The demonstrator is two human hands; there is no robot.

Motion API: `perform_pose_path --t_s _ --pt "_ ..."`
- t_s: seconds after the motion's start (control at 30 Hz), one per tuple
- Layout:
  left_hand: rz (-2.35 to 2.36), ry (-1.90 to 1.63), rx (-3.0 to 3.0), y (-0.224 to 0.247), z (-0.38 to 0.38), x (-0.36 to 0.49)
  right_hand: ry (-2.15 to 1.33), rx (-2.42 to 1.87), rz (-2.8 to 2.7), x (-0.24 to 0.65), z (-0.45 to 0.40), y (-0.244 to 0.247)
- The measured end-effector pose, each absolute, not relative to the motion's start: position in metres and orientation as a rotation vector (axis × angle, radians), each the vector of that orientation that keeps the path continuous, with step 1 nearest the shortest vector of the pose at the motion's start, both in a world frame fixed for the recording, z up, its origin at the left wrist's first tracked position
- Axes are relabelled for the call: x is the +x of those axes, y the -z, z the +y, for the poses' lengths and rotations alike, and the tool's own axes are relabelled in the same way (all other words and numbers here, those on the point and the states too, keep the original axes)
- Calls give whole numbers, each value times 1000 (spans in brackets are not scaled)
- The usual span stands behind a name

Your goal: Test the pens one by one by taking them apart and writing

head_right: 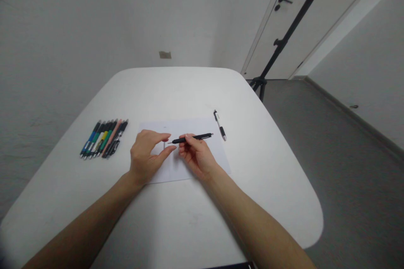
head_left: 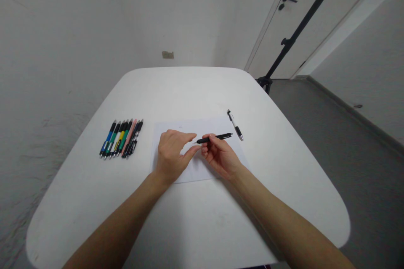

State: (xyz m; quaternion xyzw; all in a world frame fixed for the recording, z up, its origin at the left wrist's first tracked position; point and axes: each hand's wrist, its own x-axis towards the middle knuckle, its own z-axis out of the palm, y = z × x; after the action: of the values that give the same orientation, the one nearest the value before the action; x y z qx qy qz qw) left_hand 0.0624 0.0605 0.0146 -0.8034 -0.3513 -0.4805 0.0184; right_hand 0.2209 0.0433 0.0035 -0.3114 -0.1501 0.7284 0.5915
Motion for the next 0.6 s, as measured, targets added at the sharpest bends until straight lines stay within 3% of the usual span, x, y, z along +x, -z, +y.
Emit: perform_pose_path --t_s 0.17,0.3,0.43,0.6 --pt "-1254 1370 -2496 -16 69 52 -1686 -722 -277 226 44 -4" --pt "-1552 921 -2460 -11 74 45 -1673 -735 -282 229 47 -3" --pt "-1564 586 -2476 -3 73 48 -1664 -746 -264 229 48 -2" --pt "-1508 513 -2512 0 71 55 -1662 -753 -269 228 48 -3"
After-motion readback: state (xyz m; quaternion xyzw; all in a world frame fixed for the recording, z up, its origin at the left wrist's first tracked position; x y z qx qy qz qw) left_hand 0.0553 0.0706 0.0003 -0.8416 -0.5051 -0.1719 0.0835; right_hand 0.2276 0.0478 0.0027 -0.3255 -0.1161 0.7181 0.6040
